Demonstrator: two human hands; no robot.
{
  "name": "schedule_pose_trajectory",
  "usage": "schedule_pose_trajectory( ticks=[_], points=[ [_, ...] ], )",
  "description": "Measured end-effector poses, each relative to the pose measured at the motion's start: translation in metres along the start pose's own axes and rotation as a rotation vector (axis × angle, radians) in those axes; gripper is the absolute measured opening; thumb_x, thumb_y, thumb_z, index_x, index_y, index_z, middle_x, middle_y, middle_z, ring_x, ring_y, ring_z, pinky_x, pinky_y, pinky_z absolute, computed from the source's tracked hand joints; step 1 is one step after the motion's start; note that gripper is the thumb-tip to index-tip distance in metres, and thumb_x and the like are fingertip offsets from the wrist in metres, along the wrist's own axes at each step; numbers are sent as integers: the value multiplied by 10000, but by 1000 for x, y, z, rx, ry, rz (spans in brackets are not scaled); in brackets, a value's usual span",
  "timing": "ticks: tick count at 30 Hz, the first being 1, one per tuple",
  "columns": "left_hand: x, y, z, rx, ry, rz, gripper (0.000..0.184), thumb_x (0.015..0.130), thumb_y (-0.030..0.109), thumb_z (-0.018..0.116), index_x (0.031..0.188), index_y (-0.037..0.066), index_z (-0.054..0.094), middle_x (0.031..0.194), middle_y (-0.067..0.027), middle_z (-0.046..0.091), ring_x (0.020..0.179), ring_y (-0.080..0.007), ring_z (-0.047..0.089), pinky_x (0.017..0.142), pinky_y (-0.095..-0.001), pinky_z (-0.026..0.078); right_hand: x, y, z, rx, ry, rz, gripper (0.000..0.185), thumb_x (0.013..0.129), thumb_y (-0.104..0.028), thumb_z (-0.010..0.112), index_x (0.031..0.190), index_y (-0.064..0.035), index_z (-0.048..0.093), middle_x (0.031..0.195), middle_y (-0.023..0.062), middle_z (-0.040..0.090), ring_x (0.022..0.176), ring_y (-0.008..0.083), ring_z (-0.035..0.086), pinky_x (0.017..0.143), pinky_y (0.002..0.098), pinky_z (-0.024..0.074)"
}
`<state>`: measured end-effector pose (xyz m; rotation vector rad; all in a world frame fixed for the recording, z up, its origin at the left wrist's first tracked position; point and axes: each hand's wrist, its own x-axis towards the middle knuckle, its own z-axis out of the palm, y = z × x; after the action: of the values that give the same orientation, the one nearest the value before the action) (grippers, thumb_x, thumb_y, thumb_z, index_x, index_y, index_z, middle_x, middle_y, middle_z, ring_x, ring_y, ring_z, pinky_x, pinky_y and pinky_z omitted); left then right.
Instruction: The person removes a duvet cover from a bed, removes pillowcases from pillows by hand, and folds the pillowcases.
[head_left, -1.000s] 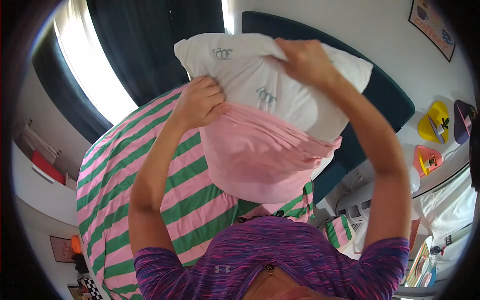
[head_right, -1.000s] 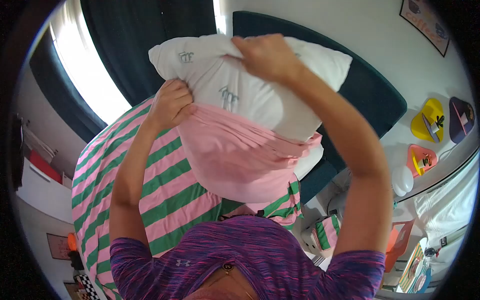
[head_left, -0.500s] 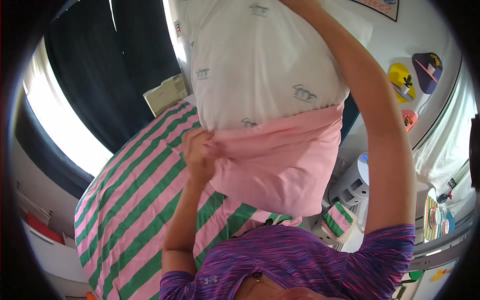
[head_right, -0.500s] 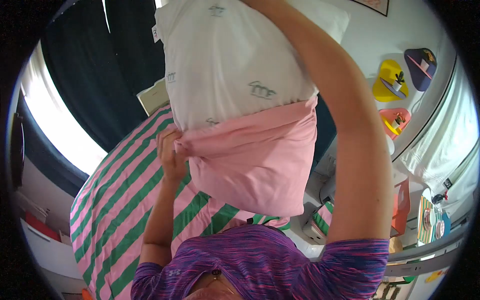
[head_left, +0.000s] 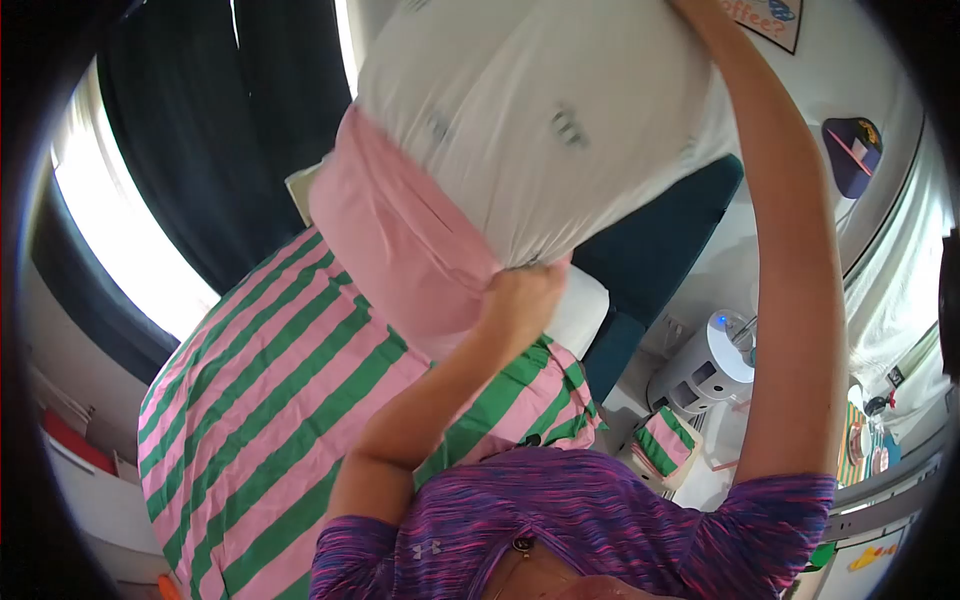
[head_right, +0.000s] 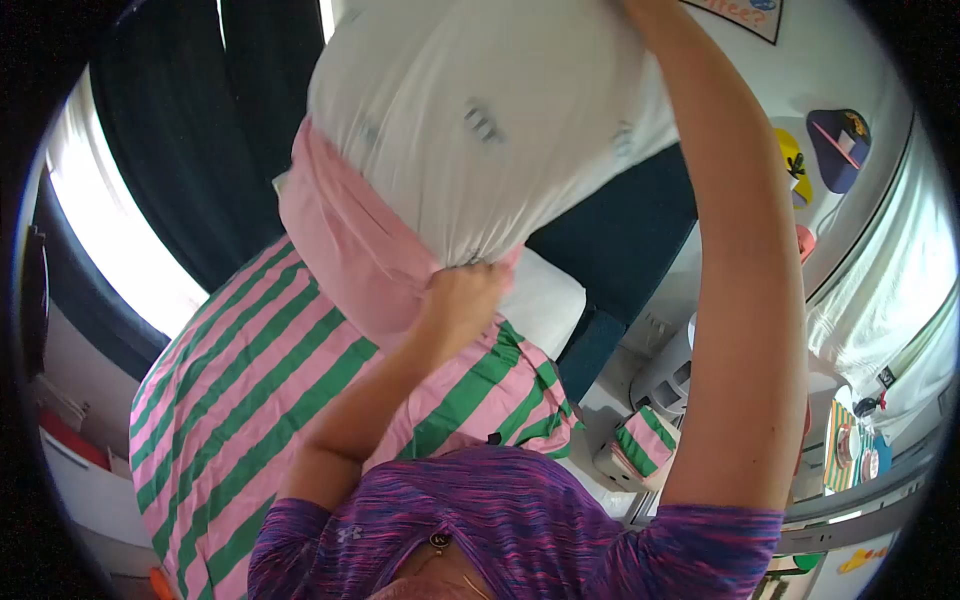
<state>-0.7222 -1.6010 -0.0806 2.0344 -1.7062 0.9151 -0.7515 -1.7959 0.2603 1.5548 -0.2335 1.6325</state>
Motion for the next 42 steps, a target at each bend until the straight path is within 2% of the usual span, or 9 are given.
schedule_pose_trajectory(
  ticks=[1, 3, 5, 13, 15, 20, 23, 32, 42],
  points=[
    [-31, -21, 7, -141, -17, -30, 111, 747, 176, 507, 727, 88, 571, 615, -86, 567, 552, -235, 583, 492, -349, 464, -15, 36, 16, -63, -495, 173, 341, 857, -188, 380, 1177, -117, 476, 1182, 191, 475, 989, 310, 523, 875, 395, 405],
    [-85, -54, -24, -37, -368, -217, 119, 698, 168, 529, 714, 77, 603, 666, -141, 600, 605, -292, 592, 541, -410, 463, -88, 85, 51, 259, -435, 685, 417, 861, -330, 408, 1230, -137, 433, 1218, 187, 442, 1097, 287, 458, 939, 387, 357],
    [-142, -78, -43, 31, -513, -358, 170, 752, 177, 498, 732, 88, 641, 714, -148, 604, 647, -308, 591, 565, -413, 465, -168, 72, 40, 202, -458, 796, 472, 851, -462, 391, 960, -46, 586, 881, 194, 603, 808, 357, 576, 694, 422, 448],
    [-334, -9, -10, -652, -1061, 52, 248, 780, 182, 464, 670, 22, 618, 723, -161, 609, 678, -321, 587, 640, -406, 468, -549, -151, -115, 318, -1355, 858, 503, 844, -473, 391, 1027, -26, 533, 984, 259, 553, 936, 397, 529, 809, 461, 414],
    [-302, -12, -23, -1075, -1288, -319, 266, 839, 212, 432, 844, 2, 595, 841, -132, 620, 760, -272, 597, 692, -382, 464, -577, -175, -165, 323, -1459, 1028, 566, 834, -537, 348, 1039, -41, 527, 964, 268, 560, 910, 406, 538, 785, 465, 421],
    [-260, -160, 18, -417, -52, -1090, 404, 839, 311, 447, 1089, 3, 517, 1101, -190, 520, 1027, -306, 489, 866, -366, 371, -516, -127, -196, 546, -1101, 1148, 479, 870, -425, 414, 886, 31, 560, 673, 241, 573, 598, 340, 582, 553, 402, 436],
    [-270, -221, 83, -425, -2, -1679, 354, 819, 252, 486, 1055, -8, 529, 1027, -176, 554, 946, -291, 525, 796, -354, 410, -467, -108, -217, 665, -1002, 1290, 455, 878, -363, 443, 907, 78, 549, 705, 219, 591, 613, 205, 537, 599, 335, 425],
    [-298, -240, 133, -809, 63, -1548, 341, 826, 235, 477, 1065, -5, 519, 1003, -152, 556, 911, -260, 526, 775, -336, 419, -416, -76, -318, 568, -518, 1423, 160, 830, -181, 551, 807, -25, 576, 656, 42, 561, 606, 97, 475, 557, 265, 399],
    [-292, -279, 153, -988, 54, -1529, 327, 834, 216, 466, 1075, -1, 507, 976, -126, 558, 873, -226, 526, 752, -316, 428, -306, 1, -488, 38, -559, 1278, 271, 847, -288, 530, 820, -22, 573, 572, 119, 531, 492, 178, 470, 496, 307, 393]
  ],
)
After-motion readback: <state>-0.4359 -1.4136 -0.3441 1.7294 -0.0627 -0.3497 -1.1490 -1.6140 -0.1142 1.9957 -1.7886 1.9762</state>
